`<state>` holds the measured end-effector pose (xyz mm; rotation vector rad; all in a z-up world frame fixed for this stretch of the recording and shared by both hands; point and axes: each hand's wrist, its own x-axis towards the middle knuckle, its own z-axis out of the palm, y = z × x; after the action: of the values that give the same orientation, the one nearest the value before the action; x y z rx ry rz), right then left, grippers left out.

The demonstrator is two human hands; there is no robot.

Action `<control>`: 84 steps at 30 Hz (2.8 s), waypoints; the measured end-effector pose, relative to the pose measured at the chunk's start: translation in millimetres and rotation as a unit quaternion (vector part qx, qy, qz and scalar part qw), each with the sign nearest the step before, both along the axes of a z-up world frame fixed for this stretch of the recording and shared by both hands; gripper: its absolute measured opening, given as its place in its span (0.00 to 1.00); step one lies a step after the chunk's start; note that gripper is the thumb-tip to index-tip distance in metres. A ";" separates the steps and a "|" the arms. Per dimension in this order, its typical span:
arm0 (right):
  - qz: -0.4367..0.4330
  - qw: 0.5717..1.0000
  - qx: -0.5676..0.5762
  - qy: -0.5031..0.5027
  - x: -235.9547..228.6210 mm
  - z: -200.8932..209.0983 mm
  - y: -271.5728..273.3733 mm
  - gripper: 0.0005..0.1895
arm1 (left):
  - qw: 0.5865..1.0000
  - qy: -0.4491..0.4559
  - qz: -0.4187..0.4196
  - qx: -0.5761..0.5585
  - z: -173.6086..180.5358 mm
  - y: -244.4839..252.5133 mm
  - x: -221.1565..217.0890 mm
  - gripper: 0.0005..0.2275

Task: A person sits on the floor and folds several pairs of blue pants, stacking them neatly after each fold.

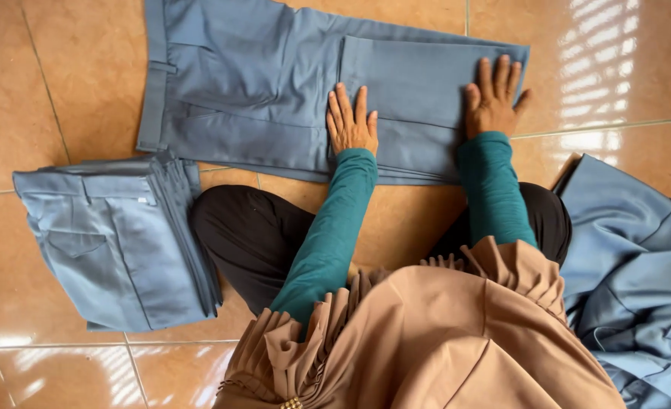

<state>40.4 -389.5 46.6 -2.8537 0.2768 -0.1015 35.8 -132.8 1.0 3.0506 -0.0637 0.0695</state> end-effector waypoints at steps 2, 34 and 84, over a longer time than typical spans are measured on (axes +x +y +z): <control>-0.053 0.998 0.014 0.036 1.2 -6.6 -16.7 0.27 | 0.991 -0.040 0.040 -0.120 -7.4 11.7 -5.4 0.27; 0.150 0.967 0.071 -0.196 -85.4 44.9 48.1 0.16 | 0.956 0.204 -0.045 -0.207 -36.9 122.1 -42.3 0.08; -0.268 0.771 0.577 0.043 -98.6 87.2 -93.6 0.22 | 0.983 0.152 -0.034 -0.097 -26.8 11.6 -48.5 0.31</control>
<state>-58.3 -483.0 133.8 -1.4871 0.8231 0.0779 -12.8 -121.2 -25.8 2.8234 -0.1307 -0.3721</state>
